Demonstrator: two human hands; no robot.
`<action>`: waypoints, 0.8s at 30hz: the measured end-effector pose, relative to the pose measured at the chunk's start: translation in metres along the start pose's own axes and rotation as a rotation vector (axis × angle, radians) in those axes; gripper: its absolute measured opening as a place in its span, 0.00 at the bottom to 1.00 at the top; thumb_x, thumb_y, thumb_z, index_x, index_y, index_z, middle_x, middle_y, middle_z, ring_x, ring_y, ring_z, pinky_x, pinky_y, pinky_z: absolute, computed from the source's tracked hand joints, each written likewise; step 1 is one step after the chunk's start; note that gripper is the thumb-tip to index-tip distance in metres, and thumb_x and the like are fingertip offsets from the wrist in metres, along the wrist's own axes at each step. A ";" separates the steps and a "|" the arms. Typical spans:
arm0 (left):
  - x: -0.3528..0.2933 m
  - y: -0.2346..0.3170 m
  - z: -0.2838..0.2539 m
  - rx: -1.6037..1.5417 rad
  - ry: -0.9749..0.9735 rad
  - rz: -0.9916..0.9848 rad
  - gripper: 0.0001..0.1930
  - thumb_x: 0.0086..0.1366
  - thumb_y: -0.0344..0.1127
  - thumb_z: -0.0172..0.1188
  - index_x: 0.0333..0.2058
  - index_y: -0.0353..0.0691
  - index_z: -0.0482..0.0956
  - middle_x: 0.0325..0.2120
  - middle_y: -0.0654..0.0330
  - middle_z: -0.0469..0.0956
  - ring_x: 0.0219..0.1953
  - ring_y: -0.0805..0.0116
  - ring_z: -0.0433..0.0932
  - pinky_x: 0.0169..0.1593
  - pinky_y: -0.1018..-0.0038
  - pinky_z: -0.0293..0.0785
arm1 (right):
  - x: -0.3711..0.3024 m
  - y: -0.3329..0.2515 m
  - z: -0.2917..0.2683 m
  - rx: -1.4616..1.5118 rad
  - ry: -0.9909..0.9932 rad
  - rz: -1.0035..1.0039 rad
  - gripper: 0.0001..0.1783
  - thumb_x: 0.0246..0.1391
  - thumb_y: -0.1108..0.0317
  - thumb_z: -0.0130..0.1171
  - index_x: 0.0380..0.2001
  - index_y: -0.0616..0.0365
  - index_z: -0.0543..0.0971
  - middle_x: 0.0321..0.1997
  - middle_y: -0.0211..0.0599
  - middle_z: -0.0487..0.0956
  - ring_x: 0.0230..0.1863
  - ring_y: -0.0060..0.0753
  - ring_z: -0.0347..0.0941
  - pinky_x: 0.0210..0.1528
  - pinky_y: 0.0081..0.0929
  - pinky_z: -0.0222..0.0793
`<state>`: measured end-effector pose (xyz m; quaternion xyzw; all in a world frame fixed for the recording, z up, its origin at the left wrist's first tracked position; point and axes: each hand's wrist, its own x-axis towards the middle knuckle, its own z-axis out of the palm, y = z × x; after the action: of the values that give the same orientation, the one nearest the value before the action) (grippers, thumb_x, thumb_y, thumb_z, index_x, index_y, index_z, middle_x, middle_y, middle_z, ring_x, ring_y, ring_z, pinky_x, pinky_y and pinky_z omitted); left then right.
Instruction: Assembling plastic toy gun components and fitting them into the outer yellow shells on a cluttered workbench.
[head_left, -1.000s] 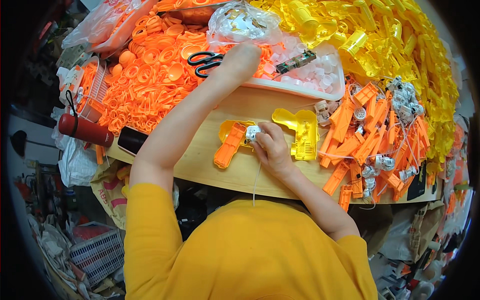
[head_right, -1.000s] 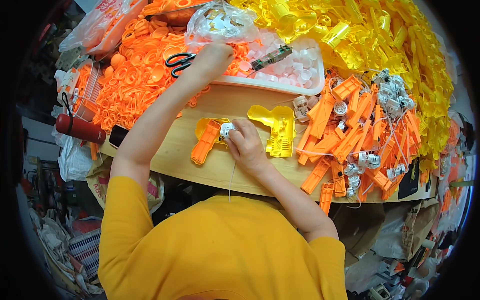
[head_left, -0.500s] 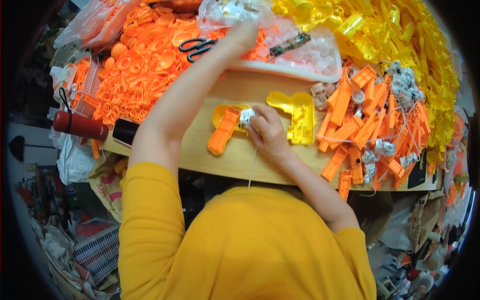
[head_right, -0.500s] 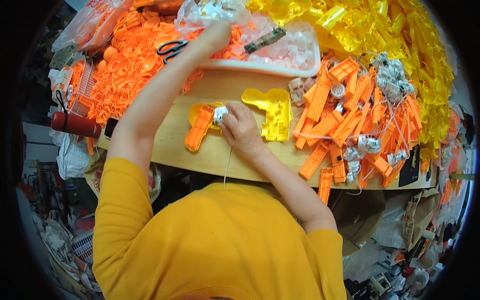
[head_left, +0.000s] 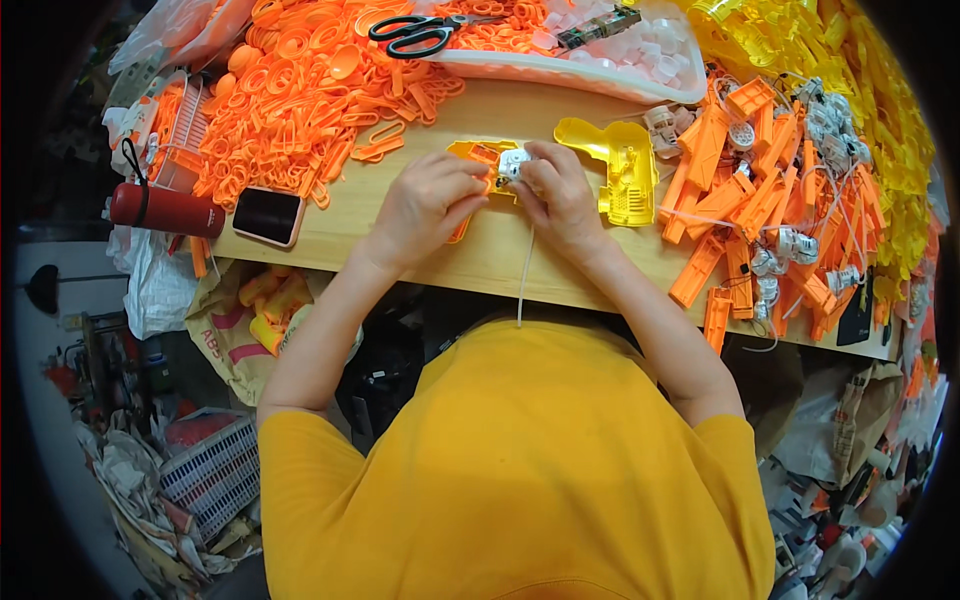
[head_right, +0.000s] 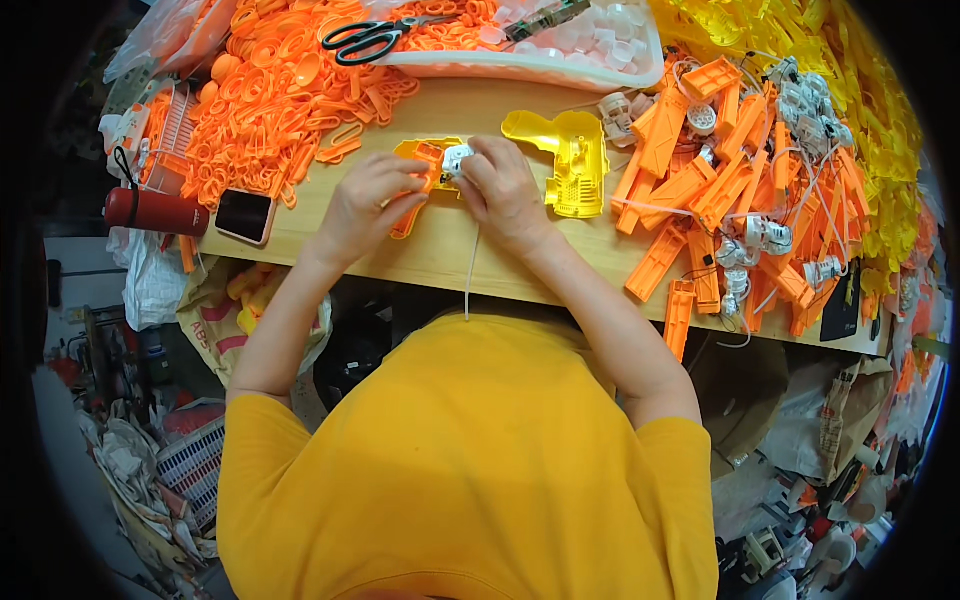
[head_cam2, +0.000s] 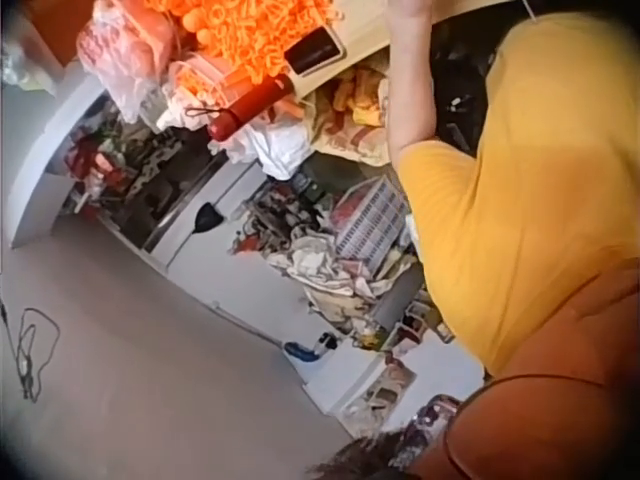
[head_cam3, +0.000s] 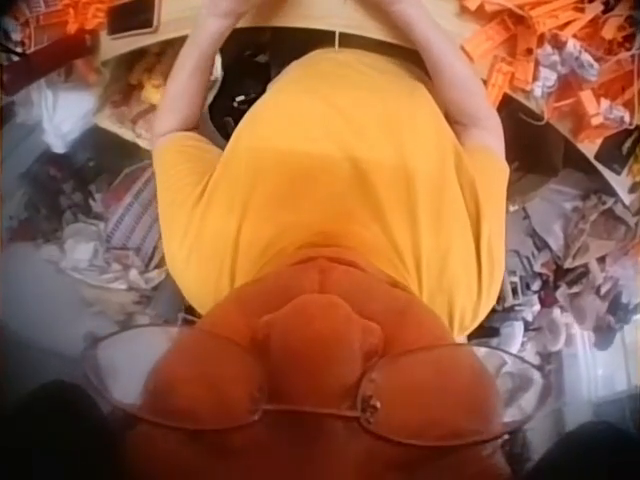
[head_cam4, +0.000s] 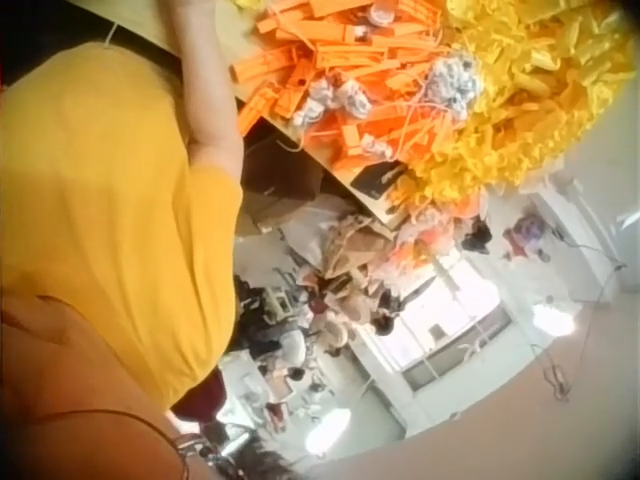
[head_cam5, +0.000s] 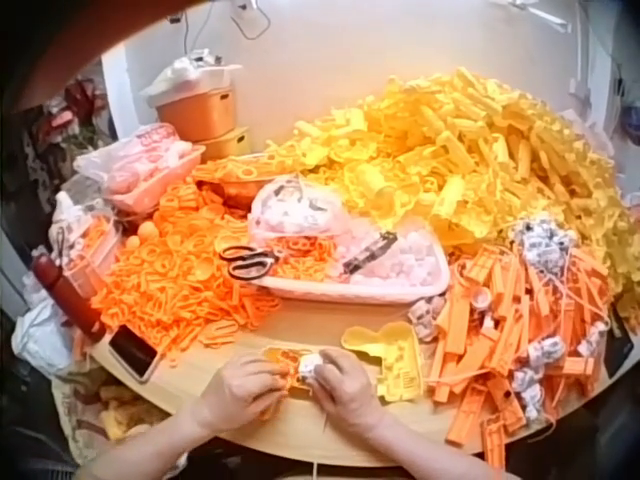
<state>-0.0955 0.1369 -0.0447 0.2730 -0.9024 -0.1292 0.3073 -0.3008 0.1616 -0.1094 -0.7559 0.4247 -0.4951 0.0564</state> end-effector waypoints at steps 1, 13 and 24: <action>-0.007 -0.002 0.004 0.051 0.015 0.035 0.06 0.50 0.29 0.64 0.28 0.37 0.78 0.35 0.59 0.80 0.37 0.60 0.76 0.42 0.67 0.71 | 0.000 -0.001 0.000 0.007 -0.007 0.011 0.16 0.40 0.79 0.65 0.35 0.61 0.72 0.45 0.50 0.73 0.45 0.51 0.71 0.45 0.35 0.70; -0.020 0.025 0.043 0.402 0.171 -0.039 0.05 0.49 0.30 0.59 0.28 0.40 0.76 0.38 0.59 0.77 0.42 0.65 0.74 0.47 0.66 0.63 | 0.005 0.000 0.000 -0.008 -0.004 -0.027 0.17 0.40 0.79 0.65 0.35 0.61 0.71 0.45 0.51 0.72 0.45 0.51 0.70 0.44 0.35 0.70; 0.015 0.012 0.011 0.168 -0.106 0.003 0.05 0.50 0.30 0.62 0.25 0.39 0.76 0.28 0.58 0.75 0.36 0.60 0.75 0.42 0.65 0.67 | -0.001 -0.003 -0.001 -0.013 -0.008 -0.005 0.16 0.40 0.79 0.64 0.34 0.62 0.71 0.45 0.52 0.72 0.44 0.53 0.71 0.45 0.37 0.70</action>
<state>-0.1173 0.1391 -0.0413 0.2893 -0.9254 -0.0666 0.2354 -0.2997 0.1647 -0.1079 -0.7593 0.4257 -0.4895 0.0518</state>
